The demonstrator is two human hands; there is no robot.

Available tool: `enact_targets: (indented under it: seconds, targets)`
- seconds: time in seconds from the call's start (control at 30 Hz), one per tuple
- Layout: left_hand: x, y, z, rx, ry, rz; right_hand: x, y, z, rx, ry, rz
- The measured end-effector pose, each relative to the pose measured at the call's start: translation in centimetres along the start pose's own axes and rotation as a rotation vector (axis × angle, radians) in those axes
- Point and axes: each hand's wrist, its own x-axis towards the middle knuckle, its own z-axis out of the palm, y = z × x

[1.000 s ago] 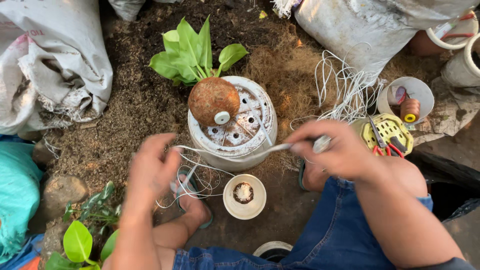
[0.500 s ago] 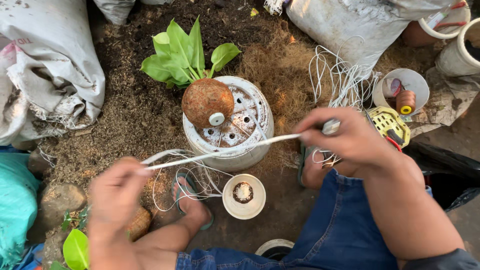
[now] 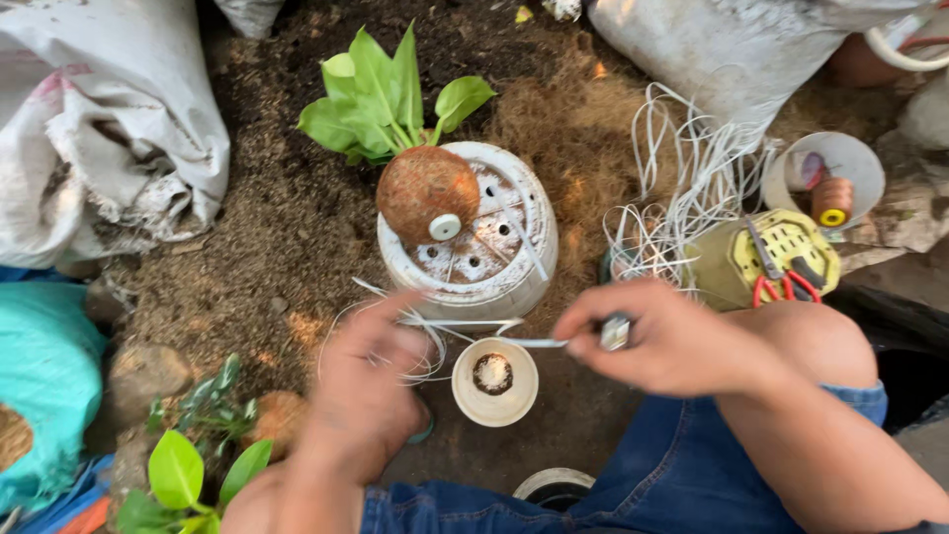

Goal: The person assembles a small hydroponic system using a coconut shell, plastic tubing, and a white string. They cut the tubing with scissors, thread the string through the tubing, and insert the tubing into holes in the coconut shell placed on a perforated container.

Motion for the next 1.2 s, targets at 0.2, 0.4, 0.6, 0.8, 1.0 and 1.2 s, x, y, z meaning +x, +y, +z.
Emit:
enact_targets:
  seconds: [0.2,0.4,0.6,0.8,1.0,1.2]
  targets:
    - [-2.5,2.3,4.2,0.43,-0.492,0.594,0.3,-0.1,4.0,0.026,0.041,0.053]
    - [1.0,3.2,-4.5,0.523,-0.109,0.876,-4.3,2.0,-2.7,-0.014,0.256,0.056]
    - [6.6,3.8,-16.5,0.46,0.227,0.618,-12.0,1.0,-7.3,0.103,0.539,-0.035]
    - [2.6,4.8,-10.4,0.721,0.37,0.877,-10.2,-3.6,-3.5,-0.148,0.435,0.031]
    - [-8.5,3.5,4.8,0.335,-0.452,0.553,-4.2,-5.6,4.4,-0.009,0.232,-0.222]
    - [-6.9,3.6,0.4,0.29,-0.184,0.694,-5.8,-1.6,0.1,0.119,0.251,-0.083]
